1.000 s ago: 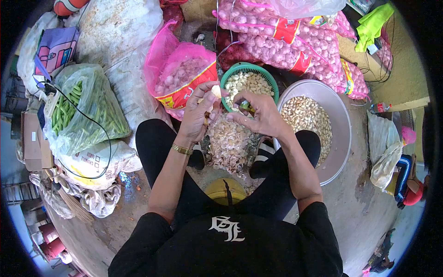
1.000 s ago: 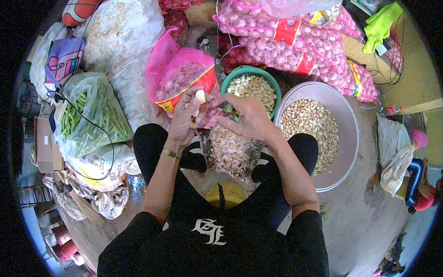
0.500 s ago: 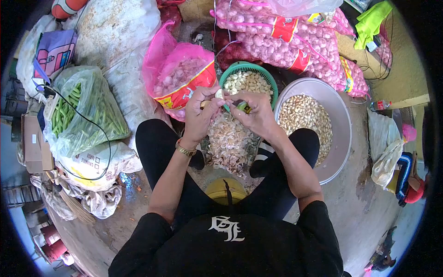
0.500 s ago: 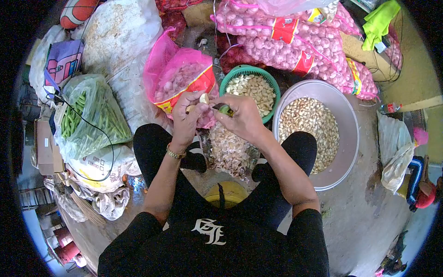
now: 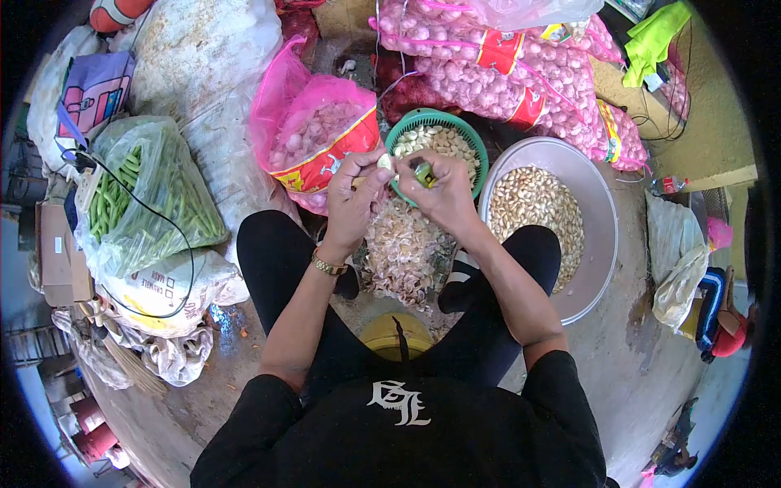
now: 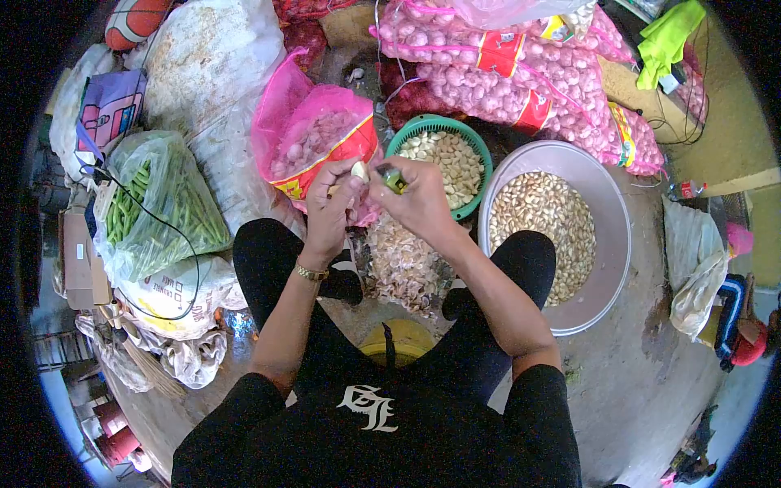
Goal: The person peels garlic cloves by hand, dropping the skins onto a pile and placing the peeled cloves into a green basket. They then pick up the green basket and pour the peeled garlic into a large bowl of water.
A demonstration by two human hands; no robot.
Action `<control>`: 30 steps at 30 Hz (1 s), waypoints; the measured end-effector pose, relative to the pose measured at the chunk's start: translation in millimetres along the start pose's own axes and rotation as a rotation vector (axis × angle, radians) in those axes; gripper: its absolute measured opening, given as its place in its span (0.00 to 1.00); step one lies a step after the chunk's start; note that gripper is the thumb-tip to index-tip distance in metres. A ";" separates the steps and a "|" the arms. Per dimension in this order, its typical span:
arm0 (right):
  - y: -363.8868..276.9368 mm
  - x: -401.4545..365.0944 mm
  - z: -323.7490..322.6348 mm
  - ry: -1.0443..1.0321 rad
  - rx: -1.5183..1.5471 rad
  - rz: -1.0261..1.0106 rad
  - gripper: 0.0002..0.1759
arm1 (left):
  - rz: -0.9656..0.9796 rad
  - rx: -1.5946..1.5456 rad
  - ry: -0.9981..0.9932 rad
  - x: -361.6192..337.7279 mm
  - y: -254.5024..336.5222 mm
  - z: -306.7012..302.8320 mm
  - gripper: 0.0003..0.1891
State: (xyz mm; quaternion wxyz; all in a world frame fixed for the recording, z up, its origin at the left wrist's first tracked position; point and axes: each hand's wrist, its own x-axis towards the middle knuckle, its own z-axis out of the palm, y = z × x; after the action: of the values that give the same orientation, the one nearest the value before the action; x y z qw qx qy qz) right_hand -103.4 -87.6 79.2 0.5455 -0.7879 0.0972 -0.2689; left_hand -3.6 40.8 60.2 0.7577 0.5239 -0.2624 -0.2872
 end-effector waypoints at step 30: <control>10.4 5.1 14.5 0.180 0.227 0.163 0.08 | -0.298 -0.165 0.042 3.6 -7.3 -2.4 0.16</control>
State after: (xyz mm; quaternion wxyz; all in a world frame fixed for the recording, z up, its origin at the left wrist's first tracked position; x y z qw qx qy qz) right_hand -90.0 -82.2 67.6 0.6401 -0.6833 0.1785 -0.3024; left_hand -0.6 37.7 52.9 0.7526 0.4987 -0.1415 -0.4059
